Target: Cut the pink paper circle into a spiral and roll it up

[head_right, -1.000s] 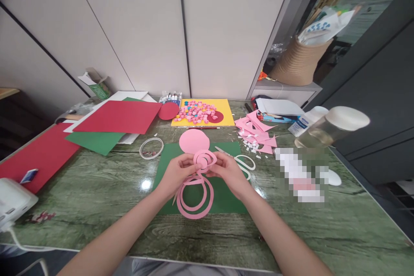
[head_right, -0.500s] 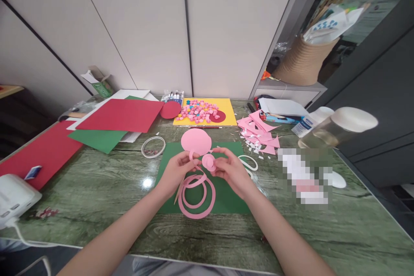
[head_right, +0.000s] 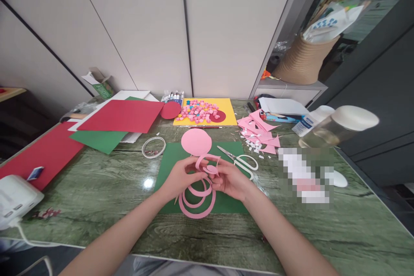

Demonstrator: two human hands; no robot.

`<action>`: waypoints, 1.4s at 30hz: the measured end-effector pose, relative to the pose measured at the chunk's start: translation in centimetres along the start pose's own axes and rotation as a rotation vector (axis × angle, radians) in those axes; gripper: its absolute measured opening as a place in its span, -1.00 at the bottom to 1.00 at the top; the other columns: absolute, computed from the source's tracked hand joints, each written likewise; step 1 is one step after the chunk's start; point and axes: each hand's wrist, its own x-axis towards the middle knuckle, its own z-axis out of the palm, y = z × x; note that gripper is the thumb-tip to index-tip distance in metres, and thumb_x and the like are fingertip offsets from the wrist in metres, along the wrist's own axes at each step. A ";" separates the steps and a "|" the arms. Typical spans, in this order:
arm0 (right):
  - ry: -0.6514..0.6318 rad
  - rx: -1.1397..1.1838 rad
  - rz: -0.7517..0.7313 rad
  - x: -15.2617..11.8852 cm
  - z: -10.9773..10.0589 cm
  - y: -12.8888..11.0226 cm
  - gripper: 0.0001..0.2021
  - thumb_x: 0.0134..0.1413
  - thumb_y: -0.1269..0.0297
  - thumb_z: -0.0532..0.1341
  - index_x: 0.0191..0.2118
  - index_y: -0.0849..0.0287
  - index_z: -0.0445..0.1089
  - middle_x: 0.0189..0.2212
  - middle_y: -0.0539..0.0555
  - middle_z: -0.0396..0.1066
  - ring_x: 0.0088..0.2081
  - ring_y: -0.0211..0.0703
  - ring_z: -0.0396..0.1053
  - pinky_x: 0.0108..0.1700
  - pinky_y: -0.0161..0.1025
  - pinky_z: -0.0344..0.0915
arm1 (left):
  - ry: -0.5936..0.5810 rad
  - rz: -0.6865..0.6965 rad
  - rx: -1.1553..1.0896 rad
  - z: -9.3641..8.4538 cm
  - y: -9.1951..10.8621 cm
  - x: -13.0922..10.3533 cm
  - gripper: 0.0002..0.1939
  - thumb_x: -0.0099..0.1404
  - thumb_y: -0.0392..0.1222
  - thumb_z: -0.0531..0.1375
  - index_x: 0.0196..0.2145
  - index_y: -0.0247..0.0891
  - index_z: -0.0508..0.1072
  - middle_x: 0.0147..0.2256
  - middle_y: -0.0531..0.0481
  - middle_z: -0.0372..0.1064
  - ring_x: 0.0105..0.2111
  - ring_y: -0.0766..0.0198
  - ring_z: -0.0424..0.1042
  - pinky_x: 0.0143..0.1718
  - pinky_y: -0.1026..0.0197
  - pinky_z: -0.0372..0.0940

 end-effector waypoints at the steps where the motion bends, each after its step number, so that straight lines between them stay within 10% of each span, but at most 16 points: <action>1: -0.010 -0.016 0.004 0.0 0.0 0.1 -0.65 -0.10 0.45 0.27 -0.10 0.16 0.33 -0.65 -0.13 0.22 -0.71 -0.54 -0.08 -0.63 -0.52 -0.06 | -0.001 0.009 0.024 0.1 0.1 -0.1 -0.75 0.03 -0.23 0.28 -0.27 -0.25 0.49 -0.22 -0.08 0.46 -0.22 0.16 0.42 -0.15 0.18 0.27; 18: 0.137 -0.464 -0.306 -0.2 -0.6 -0.4 -0.60 0.11 -0.06 0.07 -0.32 0.22 0.39 -0.48 0.05 0.39 -0.55 -0.28 0.32 -0.46 -0.30 0.26 | 0.103 -0.212 -0.210 -0.6 -0.1 0.4 -0.72 0.03 -0.06 0.28 -0.52 -0.37 0.42 -0.51 0.01 0.38 -0.50 0.36 0.30 -0.40 0.31 0.19; 36: 0.284 -0.776 -0.402 0.0 0.2 -0.3 -0.74 0.04 0.08 0.19 -0.44 0.20 0.37 -0.63 -0.06 0.28 -0.59 -0.29 0.25 -0.51 -0.31 0.15 | 0.077 -0.125 -0.157 -0.4 -0.3 0.4 -0.69 0.03 -0.16 0.29 -0.26 -0.36 0.48 -0.29 -0.13 0.48 -0.31 0.22 0.43 -0.26 0.25 0.30; 42: 0.214 -0.745 -0.568 -0.2 -0.2 -0.4 -0.82 0.11 0.25 0.08 -0.20 0.12 0.35 -0.36 0.03 0.39 -0.34 -0.16 0.35 -0.26 -0.21 0.27 | 0.154 -0.180 -0.259 -0.5 -0.5 0.6 -0.72 0.00 -0.18 0.32 -0.30 -0.37 0.49 -0.33 -0.10 0.48 -0.38 0.29 0.42 -0.34 0.28 0.30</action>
